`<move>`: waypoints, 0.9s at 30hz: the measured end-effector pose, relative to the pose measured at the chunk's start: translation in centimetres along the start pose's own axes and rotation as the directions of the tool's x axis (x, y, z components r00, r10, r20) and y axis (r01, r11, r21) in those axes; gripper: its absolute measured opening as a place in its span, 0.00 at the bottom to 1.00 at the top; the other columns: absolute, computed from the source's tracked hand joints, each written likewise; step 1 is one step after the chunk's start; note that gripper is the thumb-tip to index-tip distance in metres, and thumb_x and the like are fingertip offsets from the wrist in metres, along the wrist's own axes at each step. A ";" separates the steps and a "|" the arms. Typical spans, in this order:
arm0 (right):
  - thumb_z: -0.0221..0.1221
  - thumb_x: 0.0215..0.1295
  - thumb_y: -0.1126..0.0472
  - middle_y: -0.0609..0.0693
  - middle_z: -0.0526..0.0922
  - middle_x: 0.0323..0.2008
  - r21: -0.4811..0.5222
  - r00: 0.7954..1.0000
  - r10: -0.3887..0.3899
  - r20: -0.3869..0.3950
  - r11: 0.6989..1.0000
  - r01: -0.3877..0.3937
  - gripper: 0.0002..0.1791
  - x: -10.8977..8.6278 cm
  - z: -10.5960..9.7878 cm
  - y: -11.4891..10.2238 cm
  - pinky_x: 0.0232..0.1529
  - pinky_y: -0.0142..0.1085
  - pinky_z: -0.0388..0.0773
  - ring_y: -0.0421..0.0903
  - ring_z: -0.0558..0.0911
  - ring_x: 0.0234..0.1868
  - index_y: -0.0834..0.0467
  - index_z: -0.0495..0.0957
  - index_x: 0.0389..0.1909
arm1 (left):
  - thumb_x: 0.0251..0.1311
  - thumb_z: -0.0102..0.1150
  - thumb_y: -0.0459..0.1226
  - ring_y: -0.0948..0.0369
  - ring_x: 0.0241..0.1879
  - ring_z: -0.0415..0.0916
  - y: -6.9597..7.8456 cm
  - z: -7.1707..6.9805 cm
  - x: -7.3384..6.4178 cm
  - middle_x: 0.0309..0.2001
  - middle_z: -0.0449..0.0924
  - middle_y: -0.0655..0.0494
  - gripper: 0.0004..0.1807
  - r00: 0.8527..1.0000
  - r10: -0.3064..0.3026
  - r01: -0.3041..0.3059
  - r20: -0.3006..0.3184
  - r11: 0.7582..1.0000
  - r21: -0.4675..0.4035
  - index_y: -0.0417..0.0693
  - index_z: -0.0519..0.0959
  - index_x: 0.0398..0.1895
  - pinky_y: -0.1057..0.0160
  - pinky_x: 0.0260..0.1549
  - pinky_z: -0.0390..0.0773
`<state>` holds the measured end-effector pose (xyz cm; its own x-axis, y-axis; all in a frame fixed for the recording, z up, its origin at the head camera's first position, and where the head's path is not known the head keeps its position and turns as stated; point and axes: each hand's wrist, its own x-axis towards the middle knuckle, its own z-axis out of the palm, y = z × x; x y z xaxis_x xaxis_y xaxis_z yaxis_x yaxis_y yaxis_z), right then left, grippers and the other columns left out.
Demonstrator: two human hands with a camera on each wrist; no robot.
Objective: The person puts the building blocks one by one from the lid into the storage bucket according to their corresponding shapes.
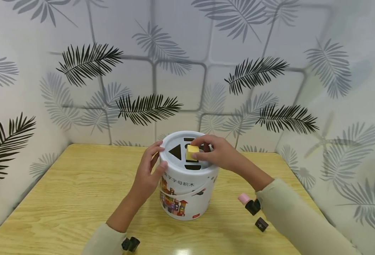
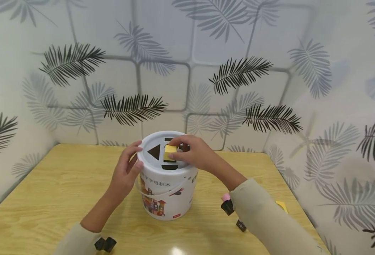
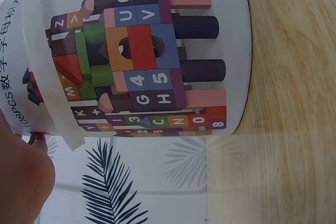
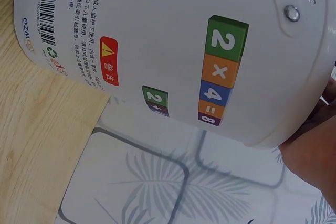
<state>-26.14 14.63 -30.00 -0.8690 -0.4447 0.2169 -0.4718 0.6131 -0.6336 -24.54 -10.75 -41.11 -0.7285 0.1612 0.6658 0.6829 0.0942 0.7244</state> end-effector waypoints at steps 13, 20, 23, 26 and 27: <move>0.71 0.60 0.56 0.49 0.79 0.38 -0.060 0.996 -0.085 0.022 0.994 0.087 0.19 -0.2 -0.2 0.2 0.45 0.42 0.75 0.47 0.71 0.43 0.54 0.83 0.52 | 0.70 0.53 0.33 0.52 0.77 0.55 0.1 0.1 0.0 0.75 0.58 0.51 0.22 1.000 -0.001 0.002 -0.010 1.000 0.018 0.44 0.65 0.66 0.63 0.74 0.61; 0.70 0.61 0.55 0.49 0.82 0.46 -0.052 0.996 -0.086 0.004 0.995 0.086 0.18 -0.6 -0.3 0.7 0.52 0.45 0.74 0.48 0.73 0.49 0.55 0.83 0.51 | 0.70 0.53 0.32 0.53 0.77 0.55 0.0 0.2 -0.1 0.75 0.58 0.52 0.22 1.000 -0.001 0.001 -0.009 1.000 0.008 0.44 0.65 0.66 0.66 0.74 0.60; 0.69 0.62 0.54 0.47 0.82 0.47 -0.037 0.998 -0.060 -0.019 0.998 0.059 0.18 -1.1 -0.8 1.1 0.54 0.46 0.73 0.48 0.72 0.52 0.53 0.83 0.51 | 0.70 0.53 0.32 0.53 0.77 0.55 -0.1 0.2 -0.1 0.75 0.58 0.52 0.22 1.000 0.000 0.000 -0.008 1.000 0.007 0.44 0.65 0.66 0.65 0.74 0.60; 0.68 0.64 0.53 0.47 0.81 0.48 -0.013 0.998 -0.043 -0.041 0.999 0.042 0.17 -1.8 -1.4 1.7 0.53 0.45 0.73 0.48 0.72 0.52 0.52 0.83 0.52 | 0.70 0.53 0.32 0.52 0.77 0.55 -0.2 0.2 0.0 0.76 0.58 0.52 0.23 1.000 0.001 -0.001 -0.009 1.000 0.009 0.44 0.65 0.66 0.65 0.74 0.60; 0.67 0.65 0.52 0.47 0.81 0.48 -0.006 0.998 -0.038 -0.048 0.999 0.037 0.17 -2.1 -1.7 2.0 0.51 0.45 0.73 0.48 0.73 0.51 0.52 0.82 0.52 | 0.70 0.53 0.33 0.52 0.77 0.55 -0.2 0.2 0.0 0.76 0.58 0.52 0.23 1.000 0.001 -0.001 -0.008 1.000 0.009 0.45 0.65 0.66 0.65 0.74 0.61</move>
<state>-25.55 17.89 -30.46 -0.8569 -0.4353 0.2761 -0.5048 0.6000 -0.6207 -24.63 -10.56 -41.27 -0.7284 0.1536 0.6677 0.6839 0.1026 0.7223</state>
